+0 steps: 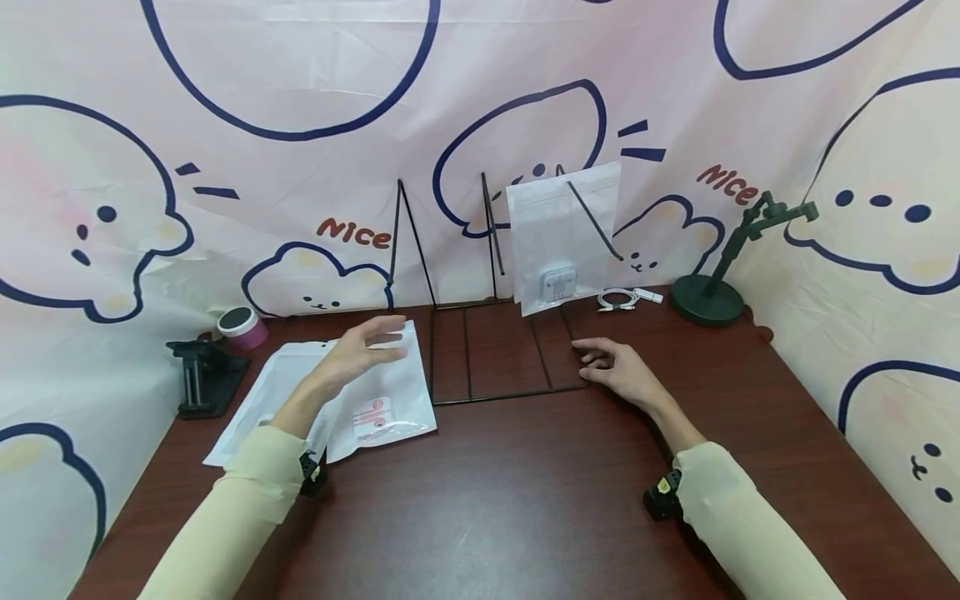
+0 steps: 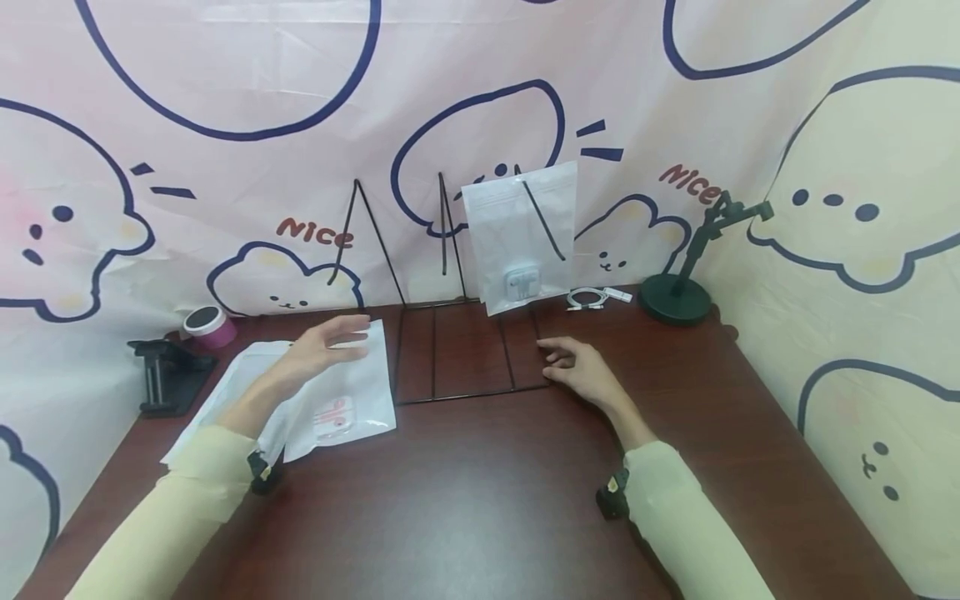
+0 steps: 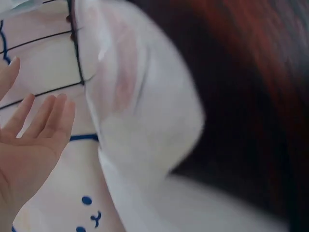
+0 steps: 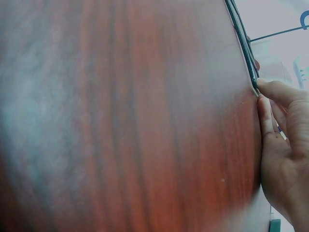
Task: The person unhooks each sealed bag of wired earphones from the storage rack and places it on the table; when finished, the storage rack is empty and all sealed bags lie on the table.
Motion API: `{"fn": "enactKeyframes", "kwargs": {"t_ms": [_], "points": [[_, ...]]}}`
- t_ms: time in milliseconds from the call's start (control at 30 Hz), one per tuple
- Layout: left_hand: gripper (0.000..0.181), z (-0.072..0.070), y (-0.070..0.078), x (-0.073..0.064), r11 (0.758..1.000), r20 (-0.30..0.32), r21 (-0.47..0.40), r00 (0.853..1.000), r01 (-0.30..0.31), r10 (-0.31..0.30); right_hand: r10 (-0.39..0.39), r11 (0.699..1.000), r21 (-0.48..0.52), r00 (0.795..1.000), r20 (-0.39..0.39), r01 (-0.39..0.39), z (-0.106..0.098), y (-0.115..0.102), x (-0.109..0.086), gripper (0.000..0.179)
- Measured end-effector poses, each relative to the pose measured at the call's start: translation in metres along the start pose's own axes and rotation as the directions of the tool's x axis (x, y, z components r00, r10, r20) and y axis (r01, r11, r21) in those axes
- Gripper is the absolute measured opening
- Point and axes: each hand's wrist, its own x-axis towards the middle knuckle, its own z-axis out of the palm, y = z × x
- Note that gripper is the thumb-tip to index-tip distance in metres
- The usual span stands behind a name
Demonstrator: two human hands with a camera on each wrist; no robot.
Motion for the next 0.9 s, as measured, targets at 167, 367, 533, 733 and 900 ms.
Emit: {"fn": "enactKeyframes", "kwargs": {"t_ms": [167, 367, 533, 733, 900], "points": [[0.069, 0.016, -0.006, 0.008, 0.999, 0.043, 0.036, 0.999, -0.005, 0.004, 0.002, 1.0, -0.003, 1.0, -0.002, -0.002, 0.001, 0.002, 0.001, 0.049], [0.068, 0.029, -0.009, 0.014, 0.996, 0.051, 0.091, 0.998, 0.015, -0.02, 0.016, 1.0, 0.0, 1.0, 0.002, -0.016, 0.003, 0.003, 0.002, 0.048], [0.069, 0.034, -0.013, 0.018, 0.993, 0.039, 0.106, 0.998, 0.047, -0.051, 0.006, 1.0, 0.0, 1.0, 0.002, -0.006, 0.004, 0.002, 0.001, 0.049], [0.075, 0.038, -0.018, 0.023, 0.984, 0.084, 0.17, 0.994, 0.058, -0.073, 0.006, 1.0, -0.011, 1.0, 0.001, -0.006, 0.001, 0.002, 0.001, 0.049], [0.078, 0.041, -0.016, 0.023, 0.983, 0.107, 0.177, 0.992, 0.051, -0.071, 0.004, 1.0, -0.011, 1.0, -0.001, -0.004, -0.001, 0.001, 0.0, 0.049]]}}
